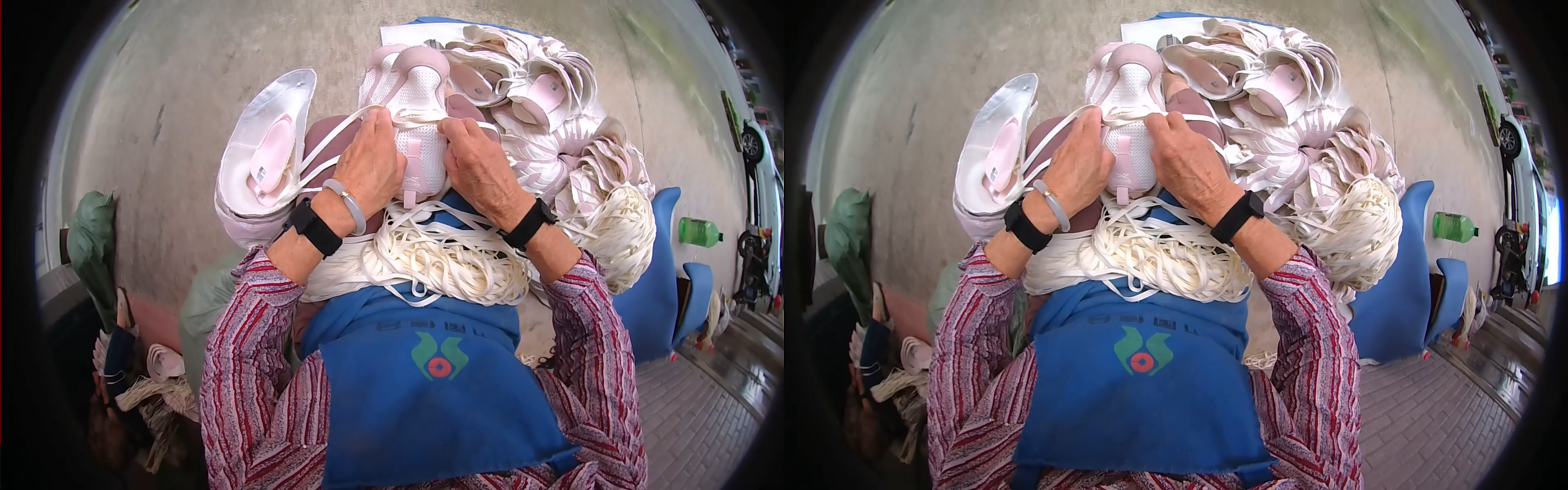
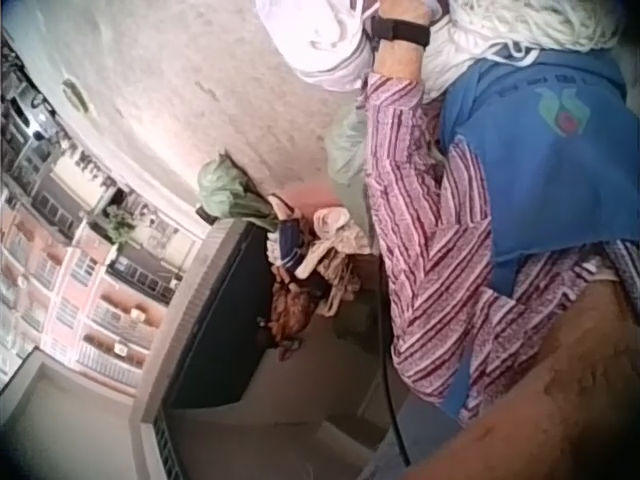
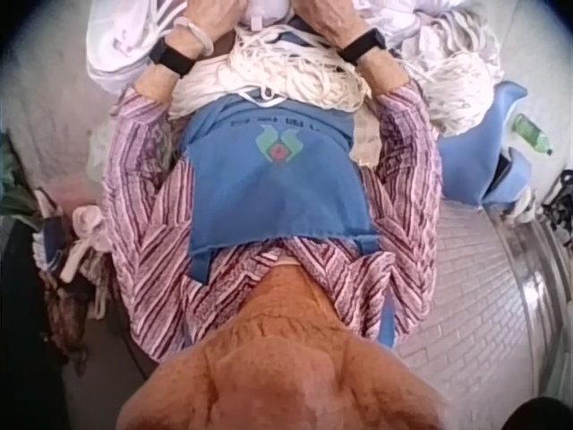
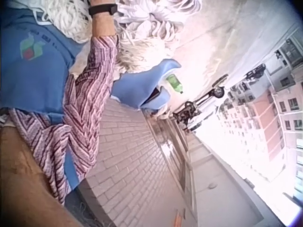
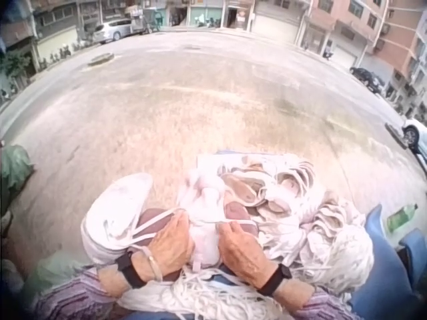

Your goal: Lacing several pairs of white athletic shoes.

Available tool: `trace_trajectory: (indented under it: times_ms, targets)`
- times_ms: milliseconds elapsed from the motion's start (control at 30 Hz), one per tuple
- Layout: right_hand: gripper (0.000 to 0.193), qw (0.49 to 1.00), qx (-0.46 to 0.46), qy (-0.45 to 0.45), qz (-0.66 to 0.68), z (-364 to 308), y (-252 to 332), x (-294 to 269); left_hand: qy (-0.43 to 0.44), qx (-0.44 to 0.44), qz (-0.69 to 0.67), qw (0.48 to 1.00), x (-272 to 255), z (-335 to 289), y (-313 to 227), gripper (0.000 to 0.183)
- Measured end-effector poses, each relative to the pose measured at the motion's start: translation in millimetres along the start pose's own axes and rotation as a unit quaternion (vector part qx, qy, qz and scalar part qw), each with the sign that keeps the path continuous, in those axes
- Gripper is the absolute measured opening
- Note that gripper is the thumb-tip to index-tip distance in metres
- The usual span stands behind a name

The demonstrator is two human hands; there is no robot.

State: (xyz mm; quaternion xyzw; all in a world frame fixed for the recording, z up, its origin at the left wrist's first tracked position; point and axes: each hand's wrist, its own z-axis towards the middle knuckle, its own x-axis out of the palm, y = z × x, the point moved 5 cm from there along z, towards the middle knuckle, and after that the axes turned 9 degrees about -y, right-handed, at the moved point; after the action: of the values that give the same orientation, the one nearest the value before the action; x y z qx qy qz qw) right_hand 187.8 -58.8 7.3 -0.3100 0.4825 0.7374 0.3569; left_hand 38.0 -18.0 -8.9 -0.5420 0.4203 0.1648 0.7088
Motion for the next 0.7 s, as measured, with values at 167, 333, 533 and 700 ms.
trace_trajectory:
  times_ms: [167, 333, 533, 700]
  targets:
    - [0.018, 0.988, -0.03, 0.069, -0.135, 5, 11, 5, -0.091, 0.092, 0.112, 0.985, -7, -4, -4, 0.055]
    - [0.003, 0.949, -0.192, -0.059, -0.242, 19, 24, 1, -0.051, 0.073, 0.092, 0.992, -2, 1, 0, 0.052]
    - [0.011, 0.975, -0.158, 0.031, -0.156, 33, 47, -3, -0.073, 0.092, 0.071, 0.991, -2, -1, 6, 0.053]
    - [0.013, 0.987, 0.002, 0.006, 0.164, 24, 63, 2, -0.09, 0.13, 0.13, 0.979, -6, -6, 12, 0.055]
